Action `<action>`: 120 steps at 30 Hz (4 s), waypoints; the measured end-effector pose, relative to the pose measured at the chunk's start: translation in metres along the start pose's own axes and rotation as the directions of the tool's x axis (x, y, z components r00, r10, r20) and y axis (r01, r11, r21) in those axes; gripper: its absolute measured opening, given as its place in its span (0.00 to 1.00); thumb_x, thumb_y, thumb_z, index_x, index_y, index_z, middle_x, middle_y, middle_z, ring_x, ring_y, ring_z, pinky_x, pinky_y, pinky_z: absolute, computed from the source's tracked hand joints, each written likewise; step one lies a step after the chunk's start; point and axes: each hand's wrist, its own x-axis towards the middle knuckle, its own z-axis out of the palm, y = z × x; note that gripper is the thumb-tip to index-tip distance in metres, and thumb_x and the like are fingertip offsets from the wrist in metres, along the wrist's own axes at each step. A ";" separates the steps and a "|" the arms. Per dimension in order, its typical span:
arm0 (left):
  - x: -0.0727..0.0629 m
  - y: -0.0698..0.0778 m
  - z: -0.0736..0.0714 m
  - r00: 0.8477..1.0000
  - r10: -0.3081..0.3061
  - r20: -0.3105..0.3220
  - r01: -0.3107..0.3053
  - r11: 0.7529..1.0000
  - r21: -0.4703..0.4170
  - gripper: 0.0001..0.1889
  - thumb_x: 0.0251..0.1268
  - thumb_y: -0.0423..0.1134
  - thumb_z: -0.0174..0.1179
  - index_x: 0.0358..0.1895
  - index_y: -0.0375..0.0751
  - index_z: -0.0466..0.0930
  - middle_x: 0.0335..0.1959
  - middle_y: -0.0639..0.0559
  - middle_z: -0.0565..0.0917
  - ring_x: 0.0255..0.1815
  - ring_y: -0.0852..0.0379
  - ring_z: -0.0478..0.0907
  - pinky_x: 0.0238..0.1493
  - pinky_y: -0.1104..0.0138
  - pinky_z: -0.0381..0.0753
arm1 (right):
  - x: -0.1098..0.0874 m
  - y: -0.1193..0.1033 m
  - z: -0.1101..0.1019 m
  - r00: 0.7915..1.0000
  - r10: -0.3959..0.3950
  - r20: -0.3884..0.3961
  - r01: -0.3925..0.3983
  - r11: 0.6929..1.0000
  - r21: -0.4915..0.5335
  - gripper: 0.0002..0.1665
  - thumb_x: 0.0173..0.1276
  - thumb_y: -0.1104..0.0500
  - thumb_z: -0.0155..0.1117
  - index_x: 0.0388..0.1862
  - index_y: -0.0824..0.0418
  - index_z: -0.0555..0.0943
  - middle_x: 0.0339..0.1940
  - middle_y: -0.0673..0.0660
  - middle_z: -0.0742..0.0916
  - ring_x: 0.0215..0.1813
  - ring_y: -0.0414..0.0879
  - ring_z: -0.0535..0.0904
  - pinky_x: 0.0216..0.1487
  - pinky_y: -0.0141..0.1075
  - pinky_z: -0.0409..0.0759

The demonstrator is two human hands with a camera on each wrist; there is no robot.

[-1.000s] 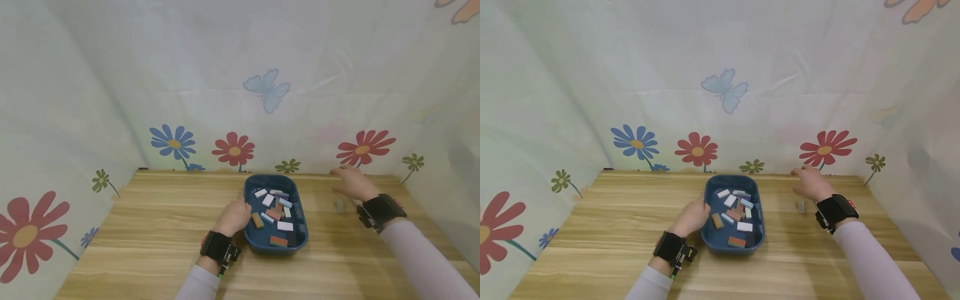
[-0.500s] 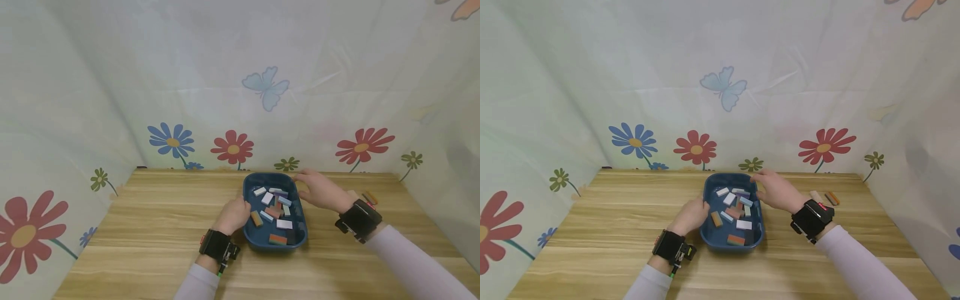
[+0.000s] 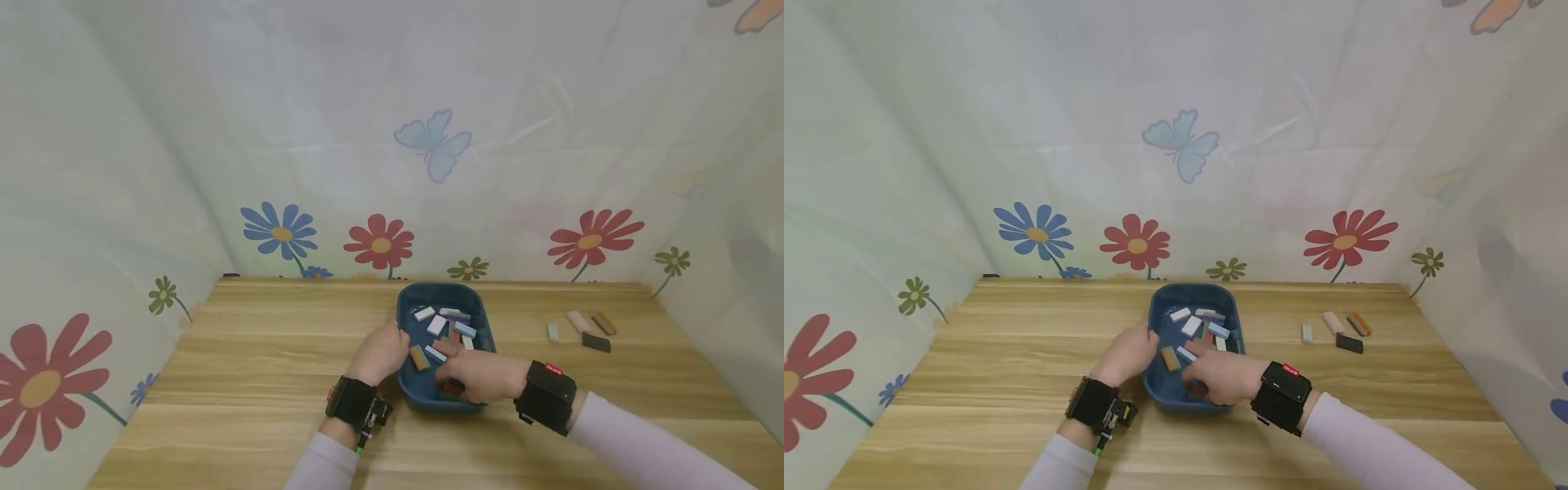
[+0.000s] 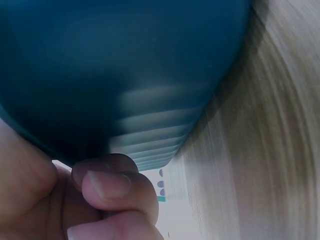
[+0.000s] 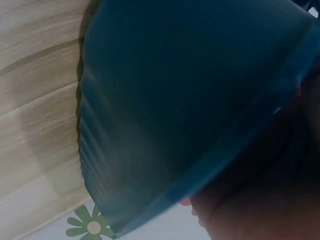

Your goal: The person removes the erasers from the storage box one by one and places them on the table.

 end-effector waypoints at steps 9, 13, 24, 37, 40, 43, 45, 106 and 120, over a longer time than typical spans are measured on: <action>-0.001 0.000 0.002 1.000 -0.003 0.015 0.004 1.000 -0.020 0.21 0.77 0.42 0.40 0.62 0.30 0.69 0.23 0.49 0.73 0.19 0.55 0.71 0.20 0.64 0.68 | 0.005 -0.001 0.008 0.997 -0.060 -0.038 0.059 0.998 -0.037 0.15 0.58 0.77 0.62 0.26 0.57 0.78 0.23 0.44 0.78 0.72 0.63 0.62 0.70 0.53 0.58; 0.000 0.001 0.000 1.000 -0.015 0.026 0.016 0.999 -0.042 0.21 0.77 0.43 0.40 0.60 0.31 0.69 0.23 0.49 0.73 0.19 0.55 0.71 0.20 0.64 0.68 | 0.007 0.000 0.006 0.998 -0.052 -0.039 0.049 0.997 -0.056 0.15 0.59 0.76 0.62 0.26 0.56 0.79 0.24 0.42 0.78 0.71 0.63 0.63 0.70 0.53 0.56; -0.003 0.003 -0.001 1.000 -0.016 0.025 0.017 0.999 -0.039 0.18 0.77 0.42 0.40 0.54 0.32 0.72 0.22 0.50 0.73 0.19 0.55 0.71 0.20 0.64 0.68 | 0.010 0.001 0.011 0.999 0.003 -0.032 -0.005 0.999 -0.048 0.13 0.62 0.74 0.63 0.32 0.55 0.81 0.32 0.43 0.83 0.72 0.63 0.61 0.70 0.52 0.59; -0.002 0.000 0.001 1.000 0.004 0.014 -0.004 1.000 -0.030 0.18 0.77 0.42 0.41 0.55 0.31 0.72 0.21 0.50 0.72 0.18 0.55 0.70 0.19 0.64 0.67 | 0.011 0.000 0.013 0.999 0.018 -0.028 -0.019 0.999 -0.048 0.13 0.61 0.73 0.63 0.32 0.54 0.81 0.29 0.41 0.80 0.72 0.59 0.62 0.70 0.51 0.57; -0.003 0.000 0.001 1.000 0.006 0.015 -0.005 0.999 -0.039 0.16 0.77 0.42 0.41 0.51 0.34 0.73 0.21 0.50 0.72 0.18 0.55 0.70 0.19 0.64 0.67 | 0.011 0.000 0.013 0.999 0.024 -0.024 -0.025 0.999 -0.041 0.13 0.60 0.73 0.64 0.32 0.54 0.81 0.29 0.41 0.80 0.72 0.59 0.62 0.70 0.50 0.59; -0.003 0.000 0.000 1.000 -0.005 0.024 0.007 0.999 -0.049 0.15 0.77 0.42 0.40 0.49 0.36 0.73 0.21 0.50 0.72 0.18 0.55 0.70 0.19 0.64 0.66 | 0.011 0.001 0.014 0.999 0.025 -0.024 -0.026 0.999 -0.032 0.13 0.60 0.72 0.64 0.33 0.54 0.81 0.28 0.42 0.79 0.72 0.59 0.62 0.69 0.50 0.60; -0.002 0.000 0.000 1.000 -0.010 0.030 0.012 0.999 -0.050 0.15 0.77 0.43 0.40 0.49 0.36 0.73 0.21 0.50 0.72 0.18 0.55 0.70 0.19 0.64 0.66 | 0.011 0.001 0.014 0.999 0.022 -0.029 -0.023 0.999 -0.037 0.13 0.60 0.72 0.64 0.33 0.54 0.81 0.28 0.42 0.79 0.72 0.59 0.62 0.70 0.50 0.59; 0.002 -0.001 0.001 1.000 0.000 0.002 0.000 0.999 0.053 0.23 0.77 0.42 0.41 0.63 0.28 0.69 0.26 0.48 0.74 0.23 0.54 0.72 0.24 0.63 0.70 | -0.189 0.081 0.042 0.766 0.578 -0.281 -0.569 0.813 0.122 0.18 0.44 0.70 0.71 0.37 0.59 0.82 0.29 0.47 0.81 0.31 0.42 0.73 0.32 0.41 0.74; -0.001 -0.010 0.001 1.000 -0.015 0.015 0.014 0.999 0.045 0.24 0.77 0.43 0.40 0.64 0.28 0.67 0.25 0.47 0.75 0.21 0.53 0.72 0.22 0.62 0.70 | -0.186 0.078 0.072 0.746 0.582 -0.323 -0.566 0.810 0.154 0.24 0.45 0.64 0.76 0.44 0.66 0.82 0.39 0.56 0.85 0.41 0.55 0.80 0.43 0.53 0.77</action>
